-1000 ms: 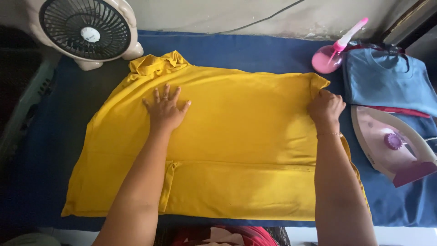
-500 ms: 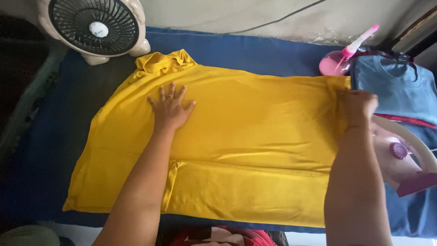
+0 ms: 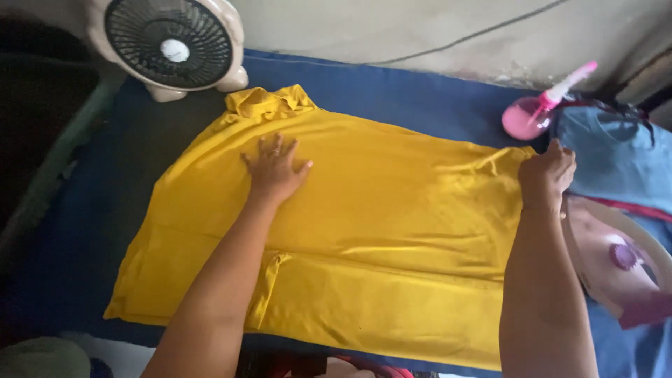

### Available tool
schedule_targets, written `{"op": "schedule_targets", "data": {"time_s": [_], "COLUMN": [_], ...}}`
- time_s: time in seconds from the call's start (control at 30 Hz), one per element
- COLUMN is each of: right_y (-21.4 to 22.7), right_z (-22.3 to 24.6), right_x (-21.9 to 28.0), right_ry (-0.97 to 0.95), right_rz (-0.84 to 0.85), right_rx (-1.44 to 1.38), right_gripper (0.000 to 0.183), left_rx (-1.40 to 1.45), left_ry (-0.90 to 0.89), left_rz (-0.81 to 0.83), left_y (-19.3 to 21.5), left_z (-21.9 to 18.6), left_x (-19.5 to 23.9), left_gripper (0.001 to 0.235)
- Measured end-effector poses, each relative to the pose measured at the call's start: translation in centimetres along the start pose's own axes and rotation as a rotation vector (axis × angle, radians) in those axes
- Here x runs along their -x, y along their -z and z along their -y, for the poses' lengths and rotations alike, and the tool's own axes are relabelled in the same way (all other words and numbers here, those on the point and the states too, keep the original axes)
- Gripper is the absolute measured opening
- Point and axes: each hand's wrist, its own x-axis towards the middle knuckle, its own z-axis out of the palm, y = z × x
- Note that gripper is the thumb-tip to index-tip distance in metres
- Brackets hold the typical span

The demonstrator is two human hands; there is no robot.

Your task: Ironing and folding a yellow t-shirt on an ironing surface.

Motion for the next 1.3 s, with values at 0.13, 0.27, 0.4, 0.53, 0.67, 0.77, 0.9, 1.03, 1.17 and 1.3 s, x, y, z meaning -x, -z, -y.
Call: {"op": "schedule_targets", "data": {"time_s": [0.13, 0.27, 0.4, 0.53, 0.67, 0.77, 0.9, 1.03, 1.17, 1.3], "right_y": [-4.5, -2.5, 3.3, 1.5, 2.1, -2.9, -5.5, -6.0, -8.1, -7.6], "right_z": [1.9, 5.6, 8.1, 4.6, 4.5, 1.5, 1.7, 2.0, -0.2, 0.2], "right_x": [3.7, 9.1, 12.3, 9.9, 9.7, 7.6, 4.2, 0.2, -2.0, -1.7], "right_ry": [0.562, 0.289, 0.044, 0.060, 0.063, 0.158, 0.284, 0.203, 0.184, 0.058], "right_rz": [-0.527, 0.028, 0.360, 0.380, 0.376, 0.086, -0.245, 0.011, -0.021, -0.033], "right_rx": [0.021, 0.025, 0.087, 0.172, 0.163, 0.143, 0.053, 0.369, 0.404, 0.314], "right_gripper": [0.019, 0.058, 0.090, 0.095, 0.090, 0.056, 0.037, 0.042, 0.023, 0.030], "left_rx": [0.065, 0.026, -0.082, -0.063, -0.021, 0.014, -0.101, -0.084, 0.006, 0.218], "left_ry": [-0.161, -0.245, -0.101, -0.027, 0.035, -0.040, -0.288, -0.205, -0.159, -0.015], "left_rz": [-0.171, -0.179, 0.016, 0.055, 0.011, -0.145, -0.409, -0.368, -0.344, -0.323], "left_y": [-3.4, -4.0, -1.7, -0.5, -1.0, -5.6, -9.6, -8.9, -7.5, -6.0], "left_z": [-0.1, -1.1, -0.6, -0.1, -0.8, -0.4, -2.3, -4.1, -4.3, -4.9], "left_x": [-4.4, -7.9, -9.0, -9.2, -9.4, -14.8, -19.9, -19.5, -19.5, -18.2], "left_gripper": [0.056, 0.051, 0.057, 0.063, 0.062, 0.048, 0.028, 0.024, 0.016, 0.019]}}
